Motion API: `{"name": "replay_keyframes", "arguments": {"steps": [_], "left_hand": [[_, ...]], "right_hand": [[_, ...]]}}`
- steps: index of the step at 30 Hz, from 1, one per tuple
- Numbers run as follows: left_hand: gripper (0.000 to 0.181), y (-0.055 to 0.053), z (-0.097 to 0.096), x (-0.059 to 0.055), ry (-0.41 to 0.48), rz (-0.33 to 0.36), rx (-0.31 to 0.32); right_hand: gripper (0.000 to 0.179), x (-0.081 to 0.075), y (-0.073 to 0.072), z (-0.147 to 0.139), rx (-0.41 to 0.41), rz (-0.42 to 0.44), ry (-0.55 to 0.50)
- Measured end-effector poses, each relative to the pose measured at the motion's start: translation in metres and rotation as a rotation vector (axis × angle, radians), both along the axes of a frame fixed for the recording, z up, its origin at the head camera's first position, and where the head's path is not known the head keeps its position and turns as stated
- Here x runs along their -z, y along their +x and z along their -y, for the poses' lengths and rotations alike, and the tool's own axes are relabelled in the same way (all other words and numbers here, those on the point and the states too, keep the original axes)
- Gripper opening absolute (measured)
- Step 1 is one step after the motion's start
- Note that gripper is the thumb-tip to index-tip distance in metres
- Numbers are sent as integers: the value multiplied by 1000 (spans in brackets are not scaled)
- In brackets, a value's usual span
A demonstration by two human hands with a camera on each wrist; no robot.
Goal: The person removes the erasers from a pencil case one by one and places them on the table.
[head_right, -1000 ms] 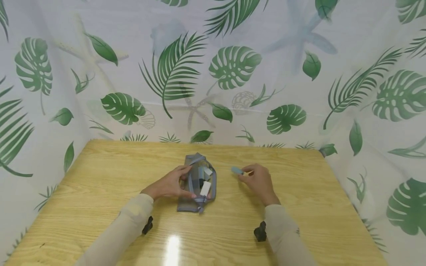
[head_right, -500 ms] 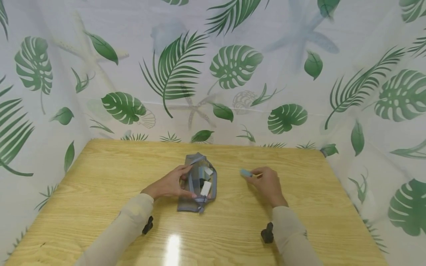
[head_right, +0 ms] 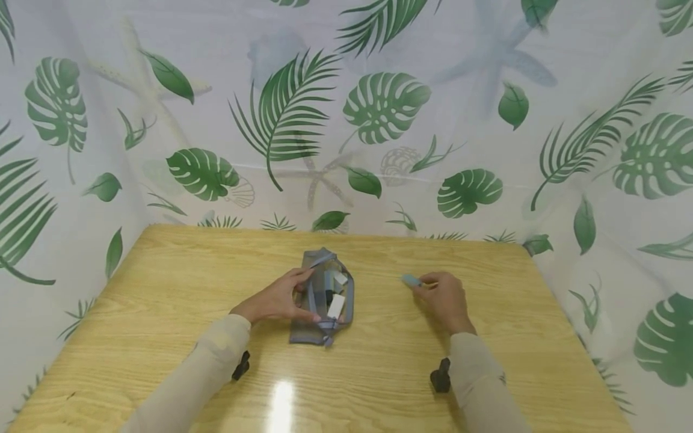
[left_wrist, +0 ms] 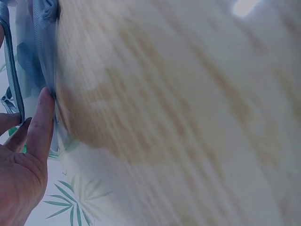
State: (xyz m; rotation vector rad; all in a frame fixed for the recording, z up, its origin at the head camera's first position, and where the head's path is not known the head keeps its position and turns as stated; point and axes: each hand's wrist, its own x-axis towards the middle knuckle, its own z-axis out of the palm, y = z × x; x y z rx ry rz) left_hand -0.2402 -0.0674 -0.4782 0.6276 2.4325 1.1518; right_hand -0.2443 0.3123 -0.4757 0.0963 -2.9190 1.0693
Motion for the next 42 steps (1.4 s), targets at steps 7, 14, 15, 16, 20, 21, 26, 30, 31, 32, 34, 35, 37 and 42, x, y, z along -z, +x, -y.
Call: {"name": "replay_keyframes", "arguments": {"steps": [7, 14, 15, 16, 20, 21, 26, 30, 31, 32, 34, 35, 37, 42], "left_hand": [[114, -1, 0, 1, -6, -8, 2], [113, -1, 0, 2, -10, 5, 2], [113, 0, 0, 1, -10, 8, 1], [113, 0, 0, 1, -12, 9, 1], [114, 0, -1, 0, -13, 10, -3], [114, 0, -1, 0, -12, 10, -5], [114, -1, -1, 0, -16, 3, -10], [114, -1, -1, 0, -21, 1, -9], [114, -1, -1, 0, -22, 0, -8], [114, -1, -1, 0, -22, -2, -7], [114, -1, -1, 0, -20, -1, -5], [114, -1, -1, 0, -17, 1, -4], [114, -1, -1, 0, -11, 6, -3], [113, -1, -1, 1, 1, 9, -4]], "right_hand": [[37, 3, -2, -8, 16, 12, 8], [36, 1, -1, -11, 27, 36, 6], [36, 1, -1, -11, 27, 38, 6], [36, 0, 0, -11, 28, 40, 7], [37, -1, 1, -12, 29, 46, 11], [37, -2, 2, -12, 29, 47, 14], [38, -2, 2, -14, 29, 42, 33], [37, -1, 1, -17, 35, 45, 46], [37, -1, 1, -18, 36, 47, 50], [36, 0, 1, -18, 37, 49, 52], [36, 0, 0, -19, 37, 53, 58], [36, 1, 0, -20, 36, 53, 60], [36, 1, -1, -21, 38, 55, 63], [35, 2, -2, -22, 38, 57, 74]]}}
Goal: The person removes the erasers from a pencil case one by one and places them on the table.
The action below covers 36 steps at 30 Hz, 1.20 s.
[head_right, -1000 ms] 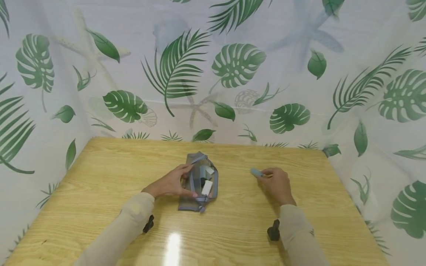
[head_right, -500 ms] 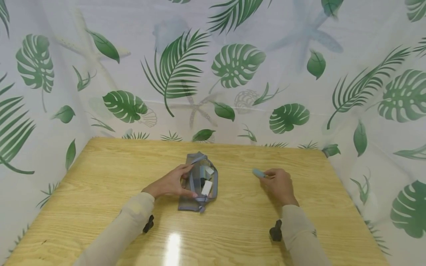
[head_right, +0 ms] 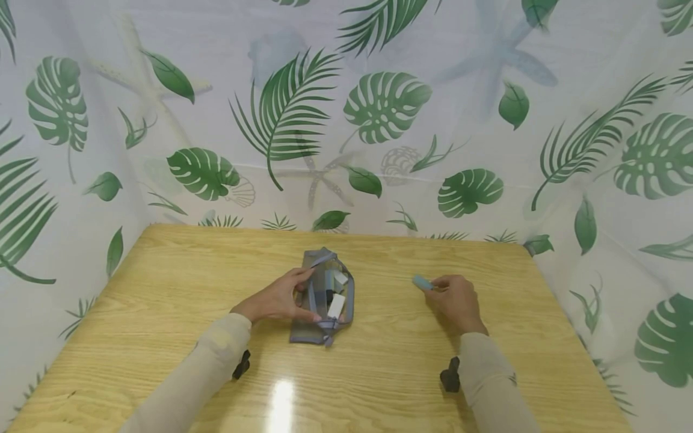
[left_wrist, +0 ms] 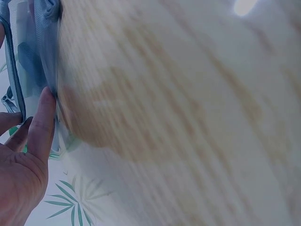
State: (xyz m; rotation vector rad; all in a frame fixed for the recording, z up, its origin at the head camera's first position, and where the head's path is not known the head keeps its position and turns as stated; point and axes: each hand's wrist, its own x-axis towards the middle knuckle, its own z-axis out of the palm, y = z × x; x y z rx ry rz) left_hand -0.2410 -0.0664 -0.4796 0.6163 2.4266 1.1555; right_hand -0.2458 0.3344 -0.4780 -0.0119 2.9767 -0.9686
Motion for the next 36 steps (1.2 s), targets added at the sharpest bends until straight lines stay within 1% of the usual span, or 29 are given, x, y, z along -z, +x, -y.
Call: {"name": "replay_keyframes", "arguments": {"steps": [12, 18, 23, 29, 36], "left_hand": [[114, 0, 0, 1, 2, 3, -9], [113, -1, 0, 1, -3, 12, -1], [113, 0, 0, -1, -5, 25, -3], [112, 0, 0, -1, -6, 21, -5], [113, 0, 0, 1, 2, 32, -4]], "right_hand": [[31, 1, 1, -2, -14, -1, 22], [30, 2, 1, -3, -1, 20, 27], [31, 0, 2, -2, -7, 25, 31], [32, -2, 3, -2, -8, 35, 26], [33, -2, 4, -1, -12, 34, 25]]}}
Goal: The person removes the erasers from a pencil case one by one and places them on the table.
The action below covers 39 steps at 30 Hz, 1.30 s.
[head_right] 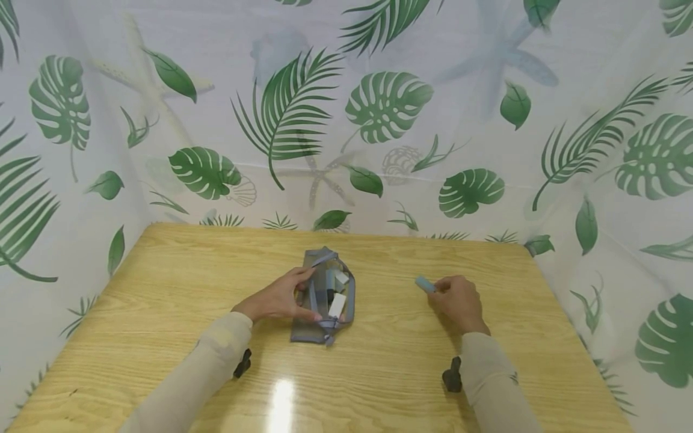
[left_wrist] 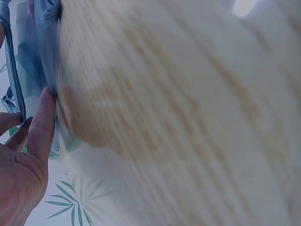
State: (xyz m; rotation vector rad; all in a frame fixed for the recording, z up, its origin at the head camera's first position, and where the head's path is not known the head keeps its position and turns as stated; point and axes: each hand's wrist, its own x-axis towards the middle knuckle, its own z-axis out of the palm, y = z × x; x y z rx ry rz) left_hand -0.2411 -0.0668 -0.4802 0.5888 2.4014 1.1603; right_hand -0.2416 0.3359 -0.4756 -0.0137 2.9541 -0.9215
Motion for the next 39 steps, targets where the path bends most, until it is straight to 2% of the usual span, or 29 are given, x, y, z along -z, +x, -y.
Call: {"name": "replay_keyframes", "arguments": {"steps": [7, 19, 28, 35, 39], "left_hand": [[112, 0, 0, 0, -24, -31, 10], [112, 0, -1, 1, -10, -17, 7], [112, 1, 0, 0, -10, -12, 8], [113, -1, 0, 0, -8, -6, 3], [113, -1, 0, 0, -16, -16, 6]], "right_hand": [[34, 1, 1, 0, 6, 10, 3], [41, 0, 3, 0, 28, 19, 3], [45, -7, 4, 3, 6, -12, -7], [57, -14, 1, 8, -21, -23, -50], [51, -19, -1, 13, -51, -50, -55]]}}
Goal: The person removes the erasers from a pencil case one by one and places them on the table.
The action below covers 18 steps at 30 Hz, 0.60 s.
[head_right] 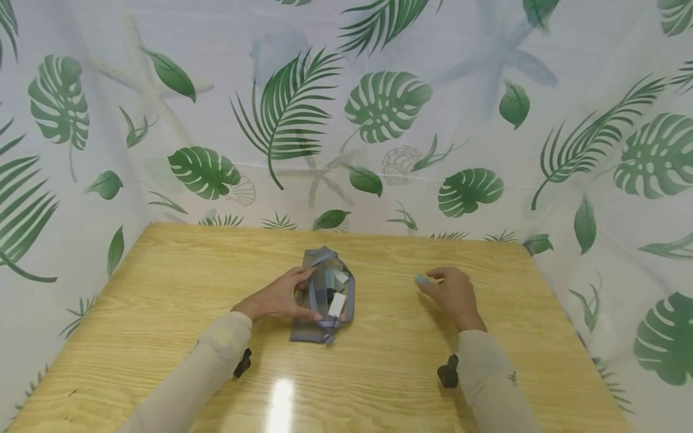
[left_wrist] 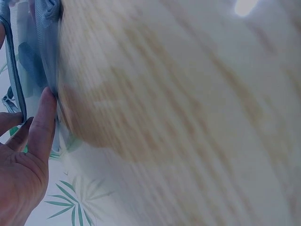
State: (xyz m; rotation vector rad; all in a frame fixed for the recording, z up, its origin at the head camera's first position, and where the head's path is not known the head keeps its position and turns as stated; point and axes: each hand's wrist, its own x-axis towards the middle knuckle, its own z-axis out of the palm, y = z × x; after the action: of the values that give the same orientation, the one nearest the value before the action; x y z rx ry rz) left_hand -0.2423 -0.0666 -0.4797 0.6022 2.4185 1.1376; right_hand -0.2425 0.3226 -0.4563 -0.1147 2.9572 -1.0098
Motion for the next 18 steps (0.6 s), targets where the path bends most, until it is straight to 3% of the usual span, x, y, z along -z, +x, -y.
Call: {"name": "replay_keyframes", "arguments": {"steps": [6, 18], "left_hand": [[113, 0, 0, -1, -10, -9, 2], [113, 0, 0, -1, -10, -13, 7]], "right_hand": [[42, -5, -3, 14, -30, -49, 3], [40, -2, -2, 42, -50, -45, -24]]}}
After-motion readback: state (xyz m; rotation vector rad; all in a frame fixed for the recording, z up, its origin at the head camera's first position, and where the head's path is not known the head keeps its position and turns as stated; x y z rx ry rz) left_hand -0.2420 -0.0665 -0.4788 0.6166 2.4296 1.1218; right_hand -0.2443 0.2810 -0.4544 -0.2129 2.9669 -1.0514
